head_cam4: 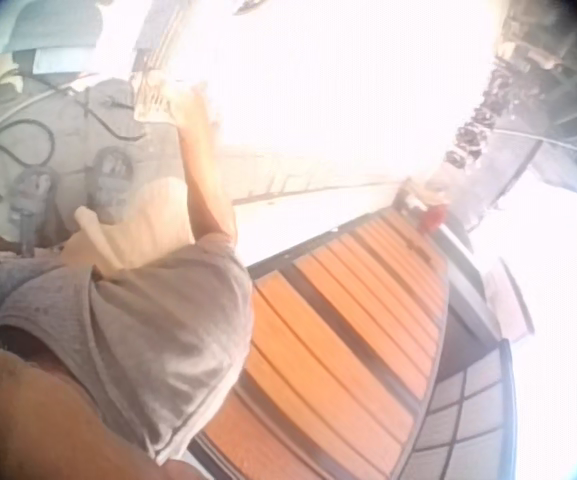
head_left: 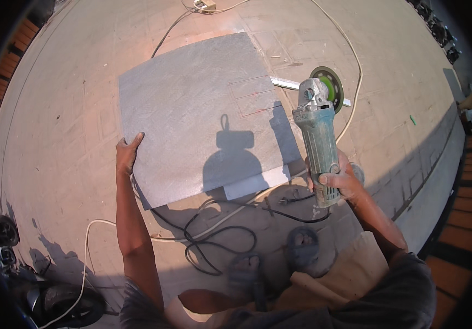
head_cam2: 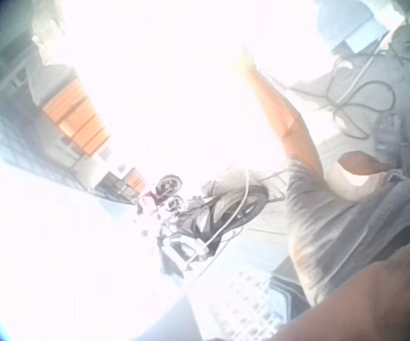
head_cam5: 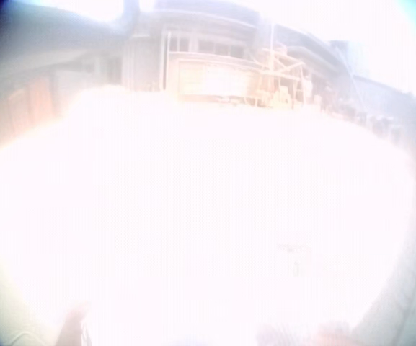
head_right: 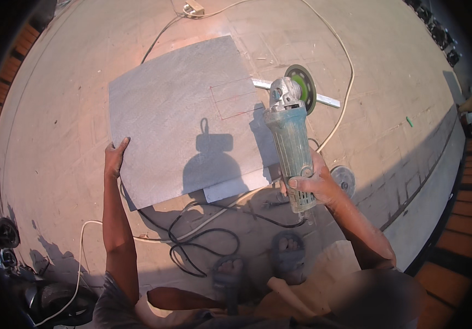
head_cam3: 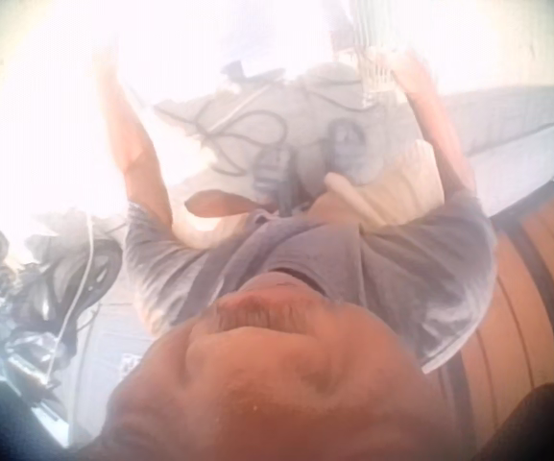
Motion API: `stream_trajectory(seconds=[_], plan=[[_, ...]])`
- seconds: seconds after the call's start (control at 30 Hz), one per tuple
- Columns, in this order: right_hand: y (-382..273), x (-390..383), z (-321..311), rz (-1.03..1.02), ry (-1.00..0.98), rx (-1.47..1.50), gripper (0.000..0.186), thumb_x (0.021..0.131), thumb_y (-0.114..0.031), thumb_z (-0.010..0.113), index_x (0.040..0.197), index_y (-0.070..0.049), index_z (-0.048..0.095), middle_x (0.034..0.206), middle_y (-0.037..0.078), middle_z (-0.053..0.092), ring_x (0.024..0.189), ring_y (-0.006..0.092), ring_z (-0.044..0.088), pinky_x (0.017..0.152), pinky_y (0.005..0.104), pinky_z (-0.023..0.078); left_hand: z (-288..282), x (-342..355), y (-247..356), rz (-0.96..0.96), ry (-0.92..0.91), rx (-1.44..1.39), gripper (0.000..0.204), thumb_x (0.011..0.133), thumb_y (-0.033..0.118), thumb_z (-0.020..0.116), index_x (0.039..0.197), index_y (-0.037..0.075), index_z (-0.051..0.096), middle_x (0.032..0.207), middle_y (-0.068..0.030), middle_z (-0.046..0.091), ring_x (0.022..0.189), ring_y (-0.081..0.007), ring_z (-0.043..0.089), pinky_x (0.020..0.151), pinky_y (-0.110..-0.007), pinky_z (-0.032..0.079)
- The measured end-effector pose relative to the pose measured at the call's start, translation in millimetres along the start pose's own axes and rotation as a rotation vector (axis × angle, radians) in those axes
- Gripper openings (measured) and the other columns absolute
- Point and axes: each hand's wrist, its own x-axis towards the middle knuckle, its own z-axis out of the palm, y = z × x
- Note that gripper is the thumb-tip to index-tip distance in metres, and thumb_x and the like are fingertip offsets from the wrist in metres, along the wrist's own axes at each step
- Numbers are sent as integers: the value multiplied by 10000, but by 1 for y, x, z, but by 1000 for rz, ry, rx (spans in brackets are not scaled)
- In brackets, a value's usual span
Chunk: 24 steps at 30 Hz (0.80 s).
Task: The person positions a large rectangular tile on the ground and uses an angle grinder to cut it along a marked line. The person then lifts the tile to inspect the cut and places it back down.
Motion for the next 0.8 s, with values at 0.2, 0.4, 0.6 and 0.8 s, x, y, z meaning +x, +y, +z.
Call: stream_trajectory(seconds=[0.2,0.4,0.6,0.8], plan=[[26,55,28,-1,-93,-25,678,734,-140,773,1306,20,445,950,114,627,791,179,659,690,334,554,24,2,9,-48,-8,-17,643,826,383,800,1192,-113,618,1055,-198,706,906,-249,691,832,-351,543],[22,116,85,75,-134,-94,524,741,-95,767,1182,22,509,928,86,619,826,133,615,723,295,522,26,16,18,-27,-26,63,700,807,401,805,1215,-128,598,1081,-204,698,923,-256,689,852,-364,539],[43,148,121,-105,-128,-73,707,708,-207,783,1277,79,475,990,139,585,854,177,597,739,291,516,13,49,-19,46,51,44,681,837,404,792,1207,-124,573,1067,-202,693,852,-248,705,782,-361,579],[64,162,106,-212,9,-157,650,732,-226,782,1245,70,515,983,107,607,878,176,592,774,315,502,31,24,11,-119,-105,-115,666,838,341,803,1222,-121,514,1098,-227,669,904,-282,706,803,-393,594]])
